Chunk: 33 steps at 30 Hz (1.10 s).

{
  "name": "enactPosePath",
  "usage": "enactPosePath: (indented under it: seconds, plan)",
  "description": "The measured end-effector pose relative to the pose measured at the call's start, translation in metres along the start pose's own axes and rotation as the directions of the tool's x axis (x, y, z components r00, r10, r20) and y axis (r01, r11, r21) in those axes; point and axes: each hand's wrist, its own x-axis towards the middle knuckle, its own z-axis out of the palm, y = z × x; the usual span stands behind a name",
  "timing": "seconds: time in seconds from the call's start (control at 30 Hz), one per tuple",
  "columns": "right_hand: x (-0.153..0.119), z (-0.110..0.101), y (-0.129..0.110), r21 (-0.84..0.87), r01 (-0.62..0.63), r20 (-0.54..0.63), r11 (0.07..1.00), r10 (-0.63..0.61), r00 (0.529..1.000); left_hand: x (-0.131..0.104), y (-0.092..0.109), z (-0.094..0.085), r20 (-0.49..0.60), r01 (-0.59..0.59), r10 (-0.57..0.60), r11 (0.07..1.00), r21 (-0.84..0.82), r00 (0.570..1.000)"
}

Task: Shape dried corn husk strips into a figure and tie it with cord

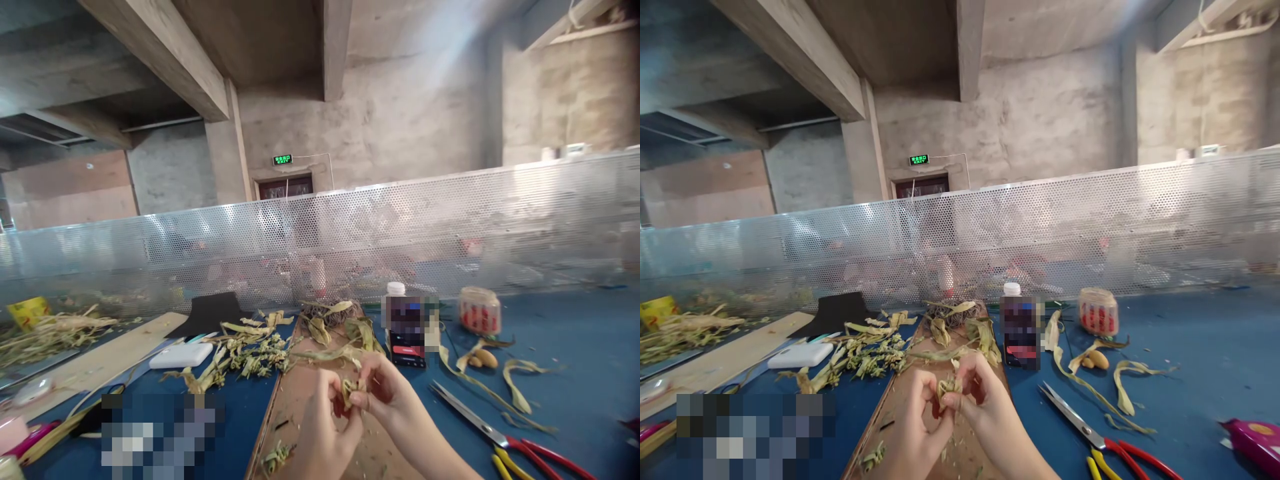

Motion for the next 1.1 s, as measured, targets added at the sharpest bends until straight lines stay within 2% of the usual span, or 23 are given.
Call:
enactPosePath:
  seconds: [0.07, 0.13, 0.2, 0.3, 0.37, 0.47, 0.63, 0.8, 0.97, 1.1]
  plan:
    - [0.000, -0.001, -0.001, 0.159, -0.047, 0.047, 0.986, 0.040, 0.998, -0.001, 0.000, -0.001, 0.012, 0.007, -0.007, 1.000, -0.005, 1.000]
    - [0.000, -0.002, -0.003, 0.241, -0.113, 0.115, 0.964, 0.088, 0.990, -0.003, 0.001, -0.002, 0.046, 0.004, -0.003, 1.000, -0.011, 0.999]
    - [0.000, -0.004, -0.007, 0.241, -0.168, 0.198, 0.956, 0.121, 0.973, -0.004, 0.003, -0.001, 0.065, 0.002, -0.001, 1.000, -0.023, 0.998]
    - [0.001, -0.005, -0.011, 0.165, -0.194, 0.267, 0.967, 0.146, 0.953, -0.004, 0.005, 0.003, 0.000, 0.016, -0.016, 0.998, -0.065, 1.000]
    - [0.001, -0.005, -0.012, 0.106, -0.178, 0.229, 0.978, 0.150, 0.962, -0.005, 0.005, 0.006, -0.051, 0.028, -0.033, 0.996, -0.083, 0.998]
    - [0.002, -0.003, -0.013, 0.062, -0.183, 0.144, 0.981, 0.173, 0.974, -0.005, 0.004, 0.009, -0.070, 0.033, -0.038, 0.997, -0.063, 0.997]
    - [0.002, -0.003, -0.015, 0.171, -0.228, 0.189, 0.959, 0.195, 0.962, -0.005, 0.002, 0.009, -0.038, -0.014, 0.015, 1.000, 0.009, 0.999]
    - [0.001, -0.004, -0.012, 0.282, -0.288, 0.220, 0.915, 0.230, 0.948, -0.005, 0.003, 0.010, -0.030, -0.018, 0.018, 1.000, -0.018, 0.999]
    - [0.000, -0.004, -0.005, 0.350, -0.345, 0.176, 0.871, 0.301, 0.937, -0.005, 0.001, 0.010, 0.018, -0.045, 0.045, 0.999, -0.009, 0.999]
    - [0.000, -0.002, -0.006, 0.341, -0.352, 0.120, 0.871, 0.331, 0.936, -0.006, -0.004, 0.012, 0.012, -0.032, 0.032, 0.999, 0.024, 0.999]
